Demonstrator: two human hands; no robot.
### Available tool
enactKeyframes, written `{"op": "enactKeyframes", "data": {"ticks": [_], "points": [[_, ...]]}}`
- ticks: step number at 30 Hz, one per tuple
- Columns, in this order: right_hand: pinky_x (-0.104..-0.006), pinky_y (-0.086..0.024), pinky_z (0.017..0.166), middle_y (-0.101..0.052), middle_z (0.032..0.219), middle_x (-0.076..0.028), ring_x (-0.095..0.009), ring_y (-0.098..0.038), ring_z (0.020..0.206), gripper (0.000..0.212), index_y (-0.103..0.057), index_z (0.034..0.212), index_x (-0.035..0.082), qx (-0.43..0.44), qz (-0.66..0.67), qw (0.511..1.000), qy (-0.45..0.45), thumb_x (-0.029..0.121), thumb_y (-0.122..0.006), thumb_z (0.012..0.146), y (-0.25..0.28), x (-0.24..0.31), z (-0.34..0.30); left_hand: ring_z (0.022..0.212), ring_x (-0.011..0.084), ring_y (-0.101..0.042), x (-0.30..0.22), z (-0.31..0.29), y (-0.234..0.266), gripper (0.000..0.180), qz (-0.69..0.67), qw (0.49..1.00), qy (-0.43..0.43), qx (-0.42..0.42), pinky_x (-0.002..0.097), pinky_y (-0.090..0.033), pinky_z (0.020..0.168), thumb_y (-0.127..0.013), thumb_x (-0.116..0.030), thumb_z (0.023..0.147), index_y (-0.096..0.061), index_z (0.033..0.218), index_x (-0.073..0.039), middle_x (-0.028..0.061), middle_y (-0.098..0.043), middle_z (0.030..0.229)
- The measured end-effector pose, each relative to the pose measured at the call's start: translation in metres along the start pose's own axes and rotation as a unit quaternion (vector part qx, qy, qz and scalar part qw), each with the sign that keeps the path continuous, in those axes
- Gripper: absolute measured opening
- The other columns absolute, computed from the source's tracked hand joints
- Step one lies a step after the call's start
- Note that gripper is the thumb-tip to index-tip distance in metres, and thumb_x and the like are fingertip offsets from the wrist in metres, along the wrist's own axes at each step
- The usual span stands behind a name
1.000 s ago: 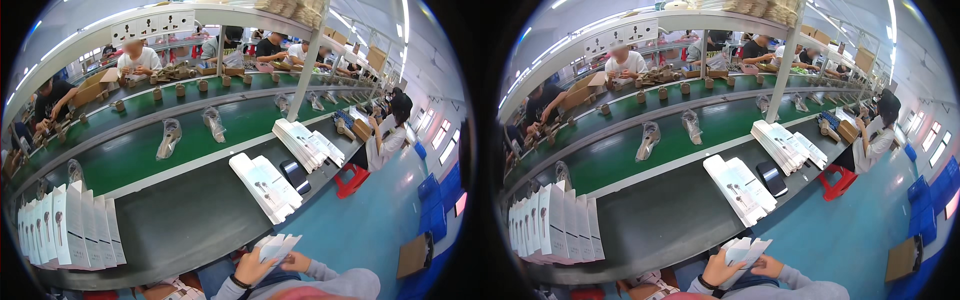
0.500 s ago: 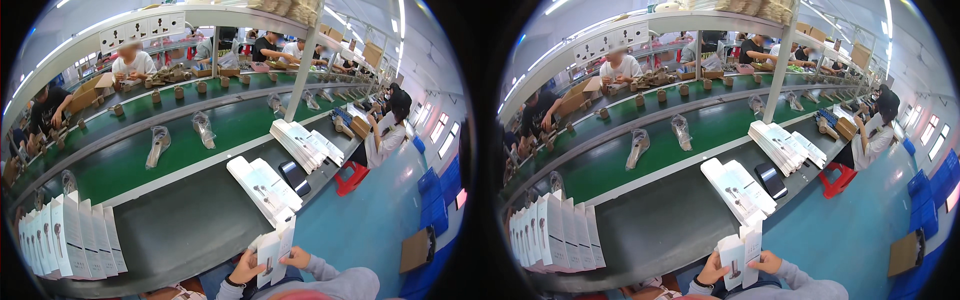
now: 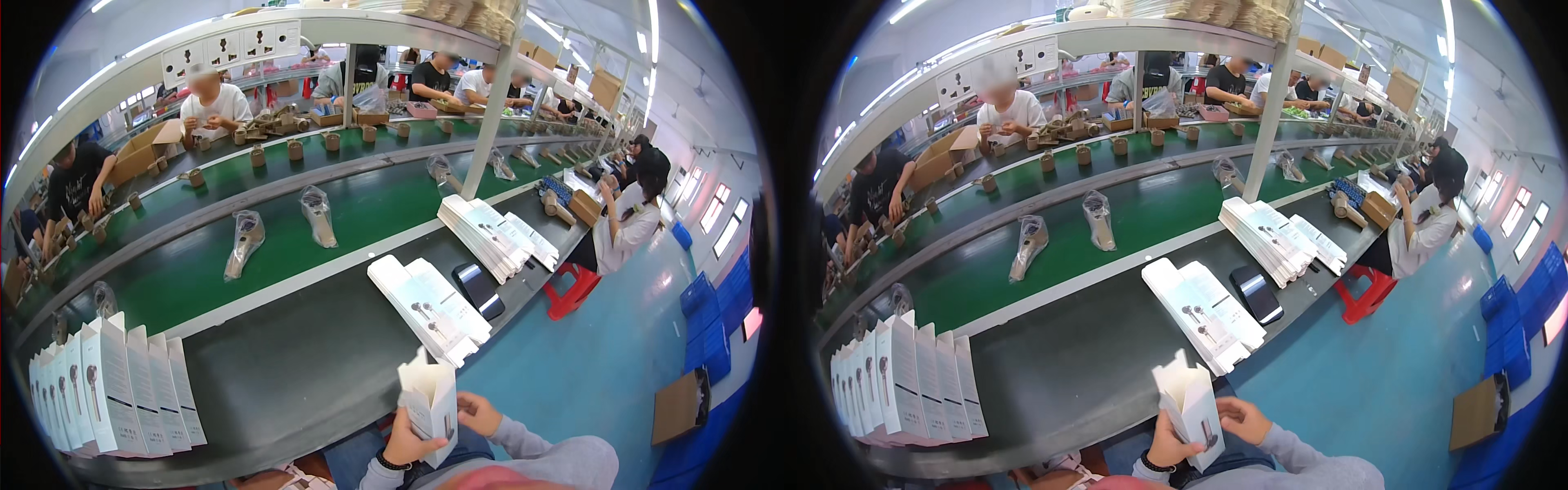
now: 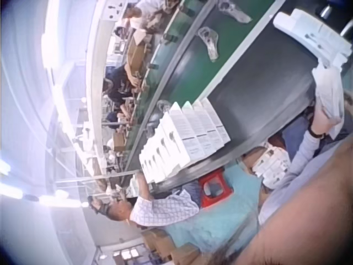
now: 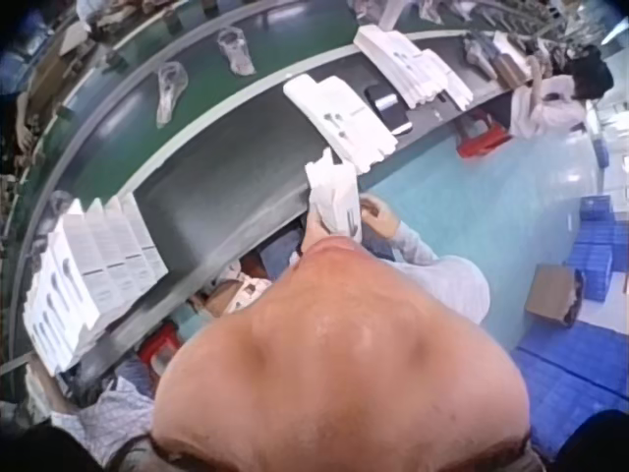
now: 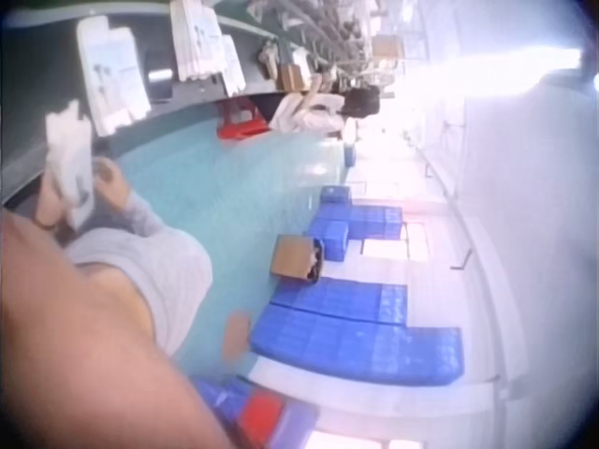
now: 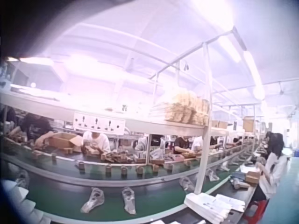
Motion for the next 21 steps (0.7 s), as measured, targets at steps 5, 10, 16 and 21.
{"op": "enactKeyframes", "data": {"ticks": [5, 10, 16, 21], "points": [[-0.0361, -0.035, 0.096, -0.036, 0.132, -0.013, -0.024, -0.042, 0.117, 0.086, -0.008, 0.138, 0.005, -0.05, -0.005, 0.981, 0.187, 0.04, -0.061, 0.08, -0.021, 0.045, 0.002, 0.12, 0.03, -0.037, -0.008, 0.003, -0.021, 0.094, 0.065, 0.99, -0.082, -0.097, 0.04, -0.031, 0.098, -0.07, -0.036, 0.074, -0.013, 0.134, 0.007, 0.022, -0.03, 0.132], [-0.0346, -0.032, 0.097, -0.041, 0.129, -0.012, -0.022, -0.042, 0.117, 0.089, -0.015, 0.138, 0.001, -0.087, -0.041, 0.979, 0.18, 0.04, -0.067, 0.076, -0.028, 0.046, 0.007, 0.128, 0.0495, -0.01, -0.022, -0.007, -0.03, 0.086, 0.379, 0.912, -0.15, -0.049, 0.0517, -0.011, 0.103, -0.037, -0.059, 0.085, -0.012, 0.136, 0.005, 0.0313, -0.012, 0.139], [-0.0323, -0.037, 0.092, -0.046, 0.124, -0.013, -0.021, -0.046, 0.112, 0.087, -0.021, 0.136, 0.004, 0.0, -0.158, 0.98, 0.119, 0.026, -0.073, 0.07, -0.037, 0.049, 0.006, 0.131, 0.044, -0.013, -0.029, -0.013, -0.012, 0.068, 0.447, 0.87, -0.207, -0.009, 0.0591, -0.008, 0.101, -0.037, -0.056, 0.086, -0.027, 0.137, -0.013, 0.0281, -0.023, 0.137], [-0.0317, -0.037, 0.092, -0.045, 0.124, -0.013, -0.02, -0.045, 0.112, 0.088, -0.021, 0.137, 0.004, -0.019, -0.143, 0.98, 0.136, 0.028, -0.073, 0.07, -0.044, 0.042, 0.007, 0.129, 0.0447, -0.019, -0.033, -0.013, -0.01, 0.066, 0.434, 0.883, -0.179, -0.002, 0.0629, -0.008, 0.098, -0.037, -0.055, 0.086, -0.028, 0.137, -0.015, 0.0295, -0.026, 0.135]]}}
Point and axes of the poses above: each hand's wrist, its own z-axis towards the middle knuckle, its own y-axis out of the back of the hand, x = y × z, the point moved 1 cm from there along z, towards the middle knuckle
